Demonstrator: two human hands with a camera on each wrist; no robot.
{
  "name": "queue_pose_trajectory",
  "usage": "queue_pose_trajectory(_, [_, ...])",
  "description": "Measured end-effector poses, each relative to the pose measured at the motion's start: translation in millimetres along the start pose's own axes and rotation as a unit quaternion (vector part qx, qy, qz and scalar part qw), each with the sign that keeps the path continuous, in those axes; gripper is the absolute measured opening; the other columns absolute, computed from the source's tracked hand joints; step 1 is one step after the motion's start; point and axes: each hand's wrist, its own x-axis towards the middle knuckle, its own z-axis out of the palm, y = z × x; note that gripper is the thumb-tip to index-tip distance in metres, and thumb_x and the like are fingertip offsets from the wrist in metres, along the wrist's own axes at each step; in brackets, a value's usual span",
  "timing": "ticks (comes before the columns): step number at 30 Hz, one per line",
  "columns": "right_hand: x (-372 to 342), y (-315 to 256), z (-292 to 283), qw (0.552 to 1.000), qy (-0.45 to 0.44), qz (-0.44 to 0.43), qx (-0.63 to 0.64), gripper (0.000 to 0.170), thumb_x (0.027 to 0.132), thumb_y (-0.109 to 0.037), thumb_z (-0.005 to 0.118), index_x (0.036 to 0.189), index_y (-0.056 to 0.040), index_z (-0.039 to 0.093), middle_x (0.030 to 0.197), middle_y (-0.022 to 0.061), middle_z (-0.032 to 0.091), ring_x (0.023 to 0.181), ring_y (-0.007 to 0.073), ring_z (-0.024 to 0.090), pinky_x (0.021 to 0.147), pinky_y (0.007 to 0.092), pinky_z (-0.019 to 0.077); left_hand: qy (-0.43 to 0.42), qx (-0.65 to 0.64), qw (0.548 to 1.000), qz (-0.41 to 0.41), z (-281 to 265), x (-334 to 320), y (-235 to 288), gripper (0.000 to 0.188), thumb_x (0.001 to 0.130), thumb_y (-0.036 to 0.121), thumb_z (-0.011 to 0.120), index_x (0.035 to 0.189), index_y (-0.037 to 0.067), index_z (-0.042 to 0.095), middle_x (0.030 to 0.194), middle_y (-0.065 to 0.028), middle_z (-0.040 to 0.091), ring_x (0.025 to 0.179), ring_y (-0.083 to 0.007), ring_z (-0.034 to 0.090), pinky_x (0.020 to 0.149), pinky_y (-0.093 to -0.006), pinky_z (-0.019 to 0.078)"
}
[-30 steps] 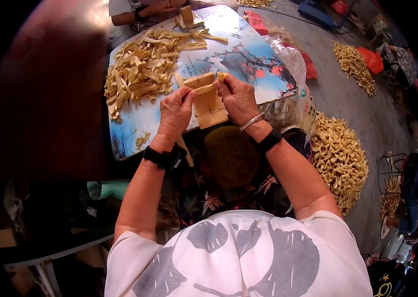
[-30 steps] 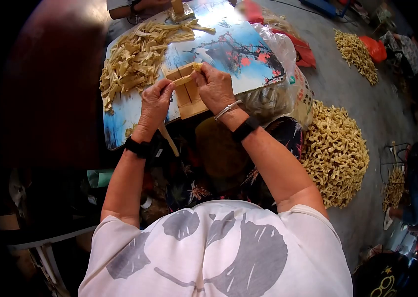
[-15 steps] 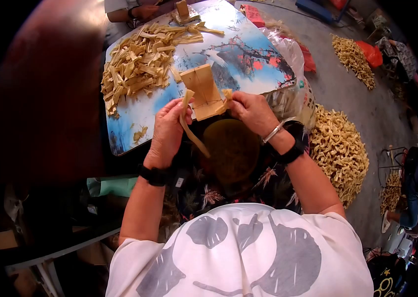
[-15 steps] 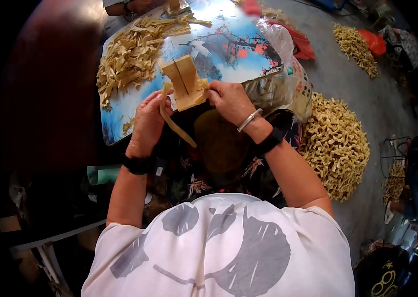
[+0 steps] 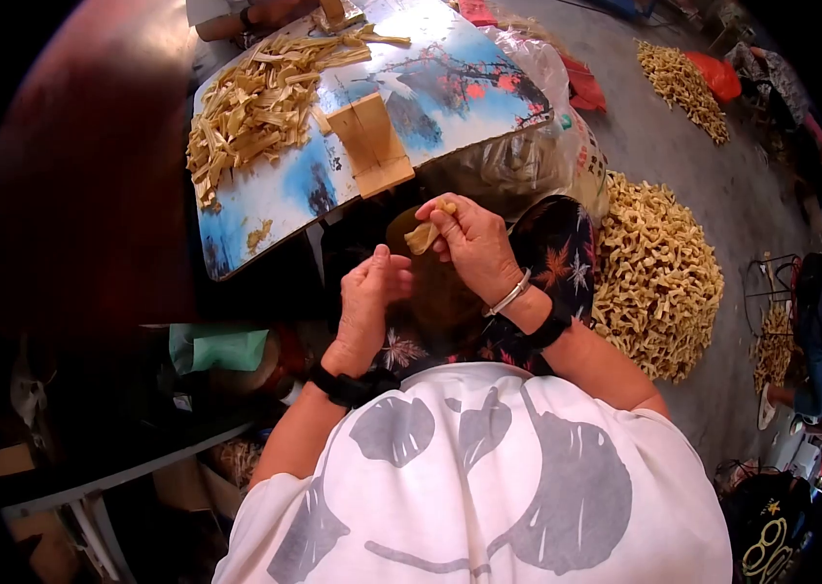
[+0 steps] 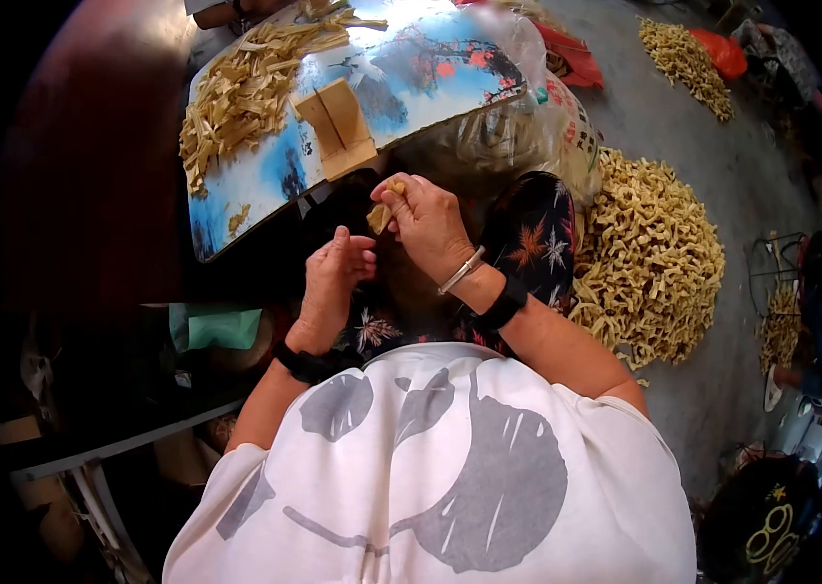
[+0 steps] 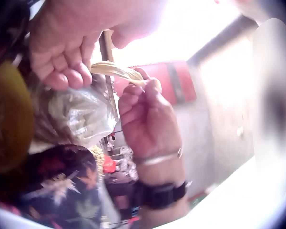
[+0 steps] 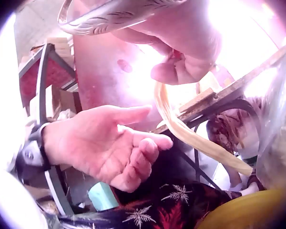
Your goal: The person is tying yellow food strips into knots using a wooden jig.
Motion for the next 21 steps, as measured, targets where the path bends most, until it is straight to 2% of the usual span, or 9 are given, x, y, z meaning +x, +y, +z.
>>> queue_pose_trajectory(2, [-17.4, 7.7, 1.0, 0.987, -0.035, -0.126, -0.095, 0.011, 0.093, -0.01, 0.059, 0.098, -0.0012, 0.064, 0.086, 0.0143, 0.065, 0.065, 0.0238, 0.064, 0.061, 0.0307, 0.0523, -0.099, -0.179, 0.963, -0.175, 3.6, -7.1, 6.6, 0.031, 0.1, 0.028, 0.056, 0.105, -0.001, 0.065, 0.088, -0.0045, 0.066, 0.077, -0.0131, 0.064, 0.072, -0.0256, 0.0521])
queue_pose_trajectory(5, [-48.8, 19.9, 6.8, 0.935, -0.072, -0.295, -0.183, 0.02, 0.085, -0.002, 0.062, 0.105, -0.0022, 0.063, 0.091, 0.0191, 0.065, 0.082, 0.0367, 0.065, 0.072, 0.0368, 0.0556, -0.116, -0.197, 0.97, -0.088, 18.2, -7.6, 3.6, 0.028, 0.099, 0.025, 0.056, 0.109, -0.001, 0.063, 0.09, -0.0057, 0.067, 0.077, -0.0144, 0.065, 0.072, -0.0274, 0.0536])
queue_pose_trajectory(9, [-63.5, 20.8, -1.7, 0.934, -0.067, -0.277, -0.217, 0.019, 0.08, -0.003, 0.065, 0.099, -0.004, 0.064, 0.094, 0.015, 0.066, 0.088, 0.0325, 0.067, 0.074, 0.0356, 0.0562, -0.059, 0.009, 0.997, -0.044, 8.7, 8.9, -16.1, 0.021, 0.096, 0.014, 0.06, 0.112, 0.0, 0.064, 0.09, -0.0095, 0.07, 0.073, -0.0148, 0.066, 0.07, -0.0304, 0.0553])
queue_pose_trajectory(12, [-58.9, 4.2, -11.0, 0.874, -0.078, -0.344, -0.334, 0.015, 0.08, -0.004, 0.065, 0.094, -0.004, 0.062, 0.098, 0.0141, 0.066, 0.089, 0.0326, 0.066, 0.075, 0.036, 0.0559, -0.119, 0.51, 0.811, 0.262, -1.4, 12.6, -30.0, 0.024, 0.09, 0.008, 0.061, 0.114, 0.004, 0.064, 0.09, -0.0137, 0.07, 0.071, -0.0218, 0.067, 0.069, -0.0324, 0.0547])
queue_pose_trajectory(13, [-56.1, 15.1, -9.1, 0.865, -0.056, -0.373, -0.33, 0.006, 0.092, -0.006, 0.06, 0.093, -0.0012, 0.062, 0.101, 0.0141, 0.064, 0.089, 0.0314, 0.066, 0.071, 0.034, 0.0556, -0.108, 0.569, 0.77, 0.268, 2.0, 4.3, -26.1, 0.032, 0.083, 0.003, 0.062, 0.115, 0.008, 0.064, 0.09, -0.0152, 0.066, 0.073, -0.0307, 0.066, 0.069, -0.037, 0.0539])
queue_pose_trajectory(16, [-60.0, 48.5, 0.2, 0.962, -0.005, -0.195, -0.19, 0.008, 0.093, -0.01, 0.059, 0.094, -0.0024, 0.062, 0.097, 0.0147, 0.064, 0.088, 0.0321, 0.065, 0.069, 0.0316, 0.0549, -0.085, 0.645, 0.683, 0.332, 10.5, -15.8, -8.6, 0.034, 0.081, -0.001, 0.061, 0.113, 0.008, 0.064, 0.086, -0.0136, 0.063, 0.077, -0.034, 0.064, 0.068, -0.0394, 0.0537])
queue_pose_trajectory(17, [-58.1, 52.3, -2.7, 0.957, 0.001, -0.152, -0.249, 0.012, 0.095, -0.016, 0.059, 0.094, -0.0032, 0.06, 0.087, 0.0114, 0.066, 0.074, 0.0245, 0.067, 0.058, 0.0274, 0.0523, -0.064, 0.642, 0.67, 0.367, 11.6, -17.8, -8.3, 0.033, 0.081, -0.002, 0.06, 0.113, 0.006, 0.063, 0.085, -0.0127, 0.059, 0.077, -0.0315, 0.064, 0.065, -0.0401, 0.0534])
queue_pose_trajectory(20, [-60.7, 38.1, 2.3, 0.977, 0.007, 0.214, 0.019, 0.015, 0.091, -0.015, 0.063, 0.097, -0.0018, 0.059, 0.077, 0.0091, 0.068, 0.065, 0.0206, 0.069, 0.053, 0.0299, 0.0536, -0.006, 0.617, 0.664, 0.421, 23.2, -22.7, -9.7, 0.032, 0.081, -0.001, 0.06, 0.112, 0.003, 0.063, 0.085, -0.0119, 0.059, 0.076, -0.0304, 0.064, 0.062, -0.0378, 0.0533])
queue_pose_trajectory(21, [-60.4, 59.8, 4.1, 0.978, 0.014, 0.197, 0.063, 0.017, 0.092, -0.017, 0.063, 0.098, -0.002, 0.06, 0.076, 0.0085, 0.068, 0.056, 0.0165, 0.066, 0.045, 0.0296, 0.0509, -0.014, 0.619, 0.657, 0.43, 25.2, -24.4, -12.0, 0.031, 0.081, -0.001, 0.06, 0.112, 0.003, 0.063, 0.085, -0.0117, 0.058, 0.075, -0.0305, 0.064, 0.062, -0.0376, 0.0532])
